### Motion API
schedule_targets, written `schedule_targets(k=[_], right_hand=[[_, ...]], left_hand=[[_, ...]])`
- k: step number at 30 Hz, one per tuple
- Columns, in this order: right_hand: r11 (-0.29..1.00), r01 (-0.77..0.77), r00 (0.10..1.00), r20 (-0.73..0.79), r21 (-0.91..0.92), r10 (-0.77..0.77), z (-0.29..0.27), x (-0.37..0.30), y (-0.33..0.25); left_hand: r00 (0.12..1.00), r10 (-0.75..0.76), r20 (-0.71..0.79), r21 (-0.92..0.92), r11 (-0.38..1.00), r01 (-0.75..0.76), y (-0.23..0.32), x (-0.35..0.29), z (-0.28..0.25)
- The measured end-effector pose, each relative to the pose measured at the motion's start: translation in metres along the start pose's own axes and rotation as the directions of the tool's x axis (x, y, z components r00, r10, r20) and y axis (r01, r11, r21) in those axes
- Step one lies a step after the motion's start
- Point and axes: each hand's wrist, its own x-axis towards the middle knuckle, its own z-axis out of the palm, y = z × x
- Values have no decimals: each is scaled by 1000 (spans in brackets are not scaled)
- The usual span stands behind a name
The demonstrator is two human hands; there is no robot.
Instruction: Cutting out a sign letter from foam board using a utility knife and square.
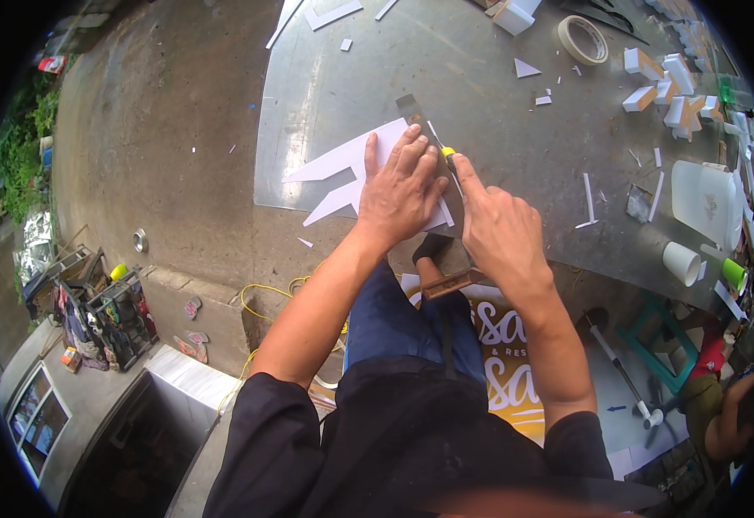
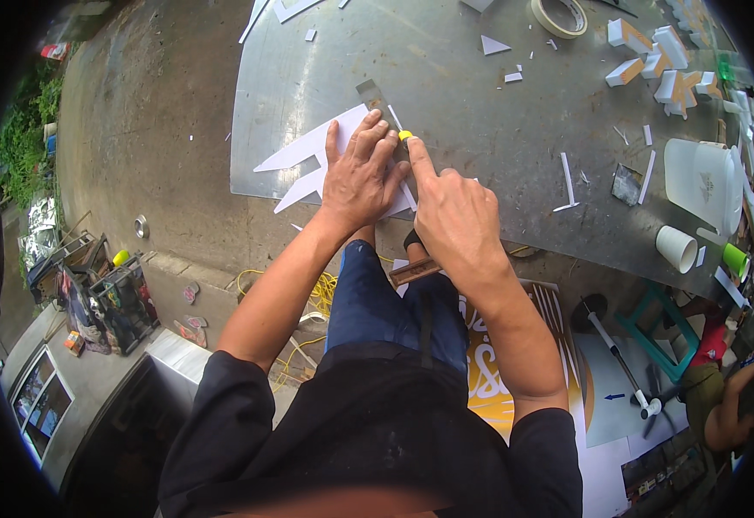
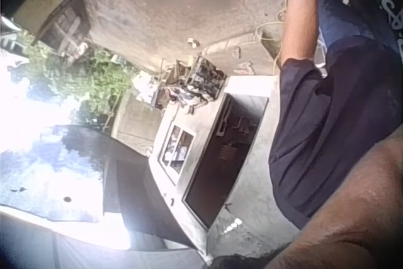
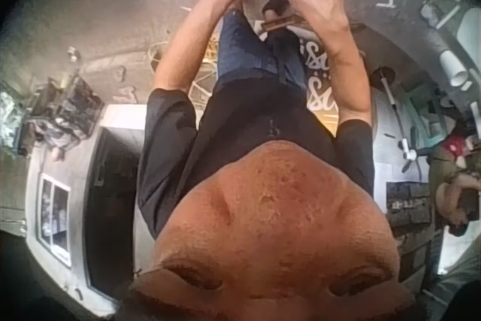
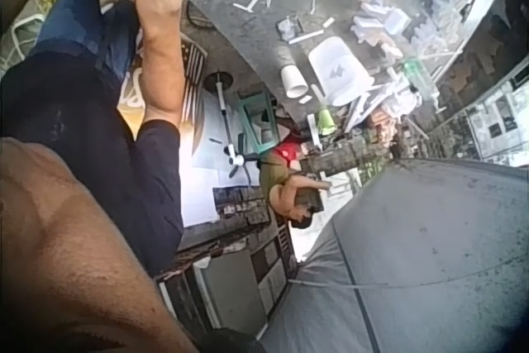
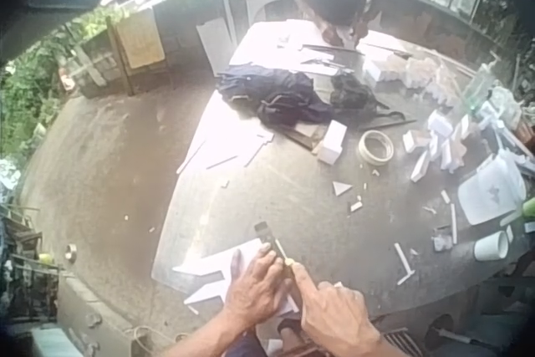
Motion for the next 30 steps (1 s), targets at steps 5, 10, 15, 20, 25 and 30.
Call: schedule_targets(k=[5,10,15,20,25,30], right_hand=[[999,-37,997,73,-39,40,-6,-25,-1],[998,-55,994,88,-40,58,-3,-47,5],[994,-68,997,-39,91,72,-30,-36,2],[995,-15,989,-145,99,29,-20,29,4],[997,15,996,-90,79,-8,-10,42,-4],[999,19,999,-30,50,-18,-12,32,-9]], left_hand=[[1000,-2,-1,-7,1000,2,0,0,1],[1000,-7,5,-9,1000,7,-1,0,-2],[1000,-7,7,-25,1000,7,2,0,-6],[1000,-2,0,-27,1000,2,0,-1,1],[1000,0,13,-31,1000,0,0,-1,-1],[1000,0,3,-24,1000,0,-1,-1,0]])
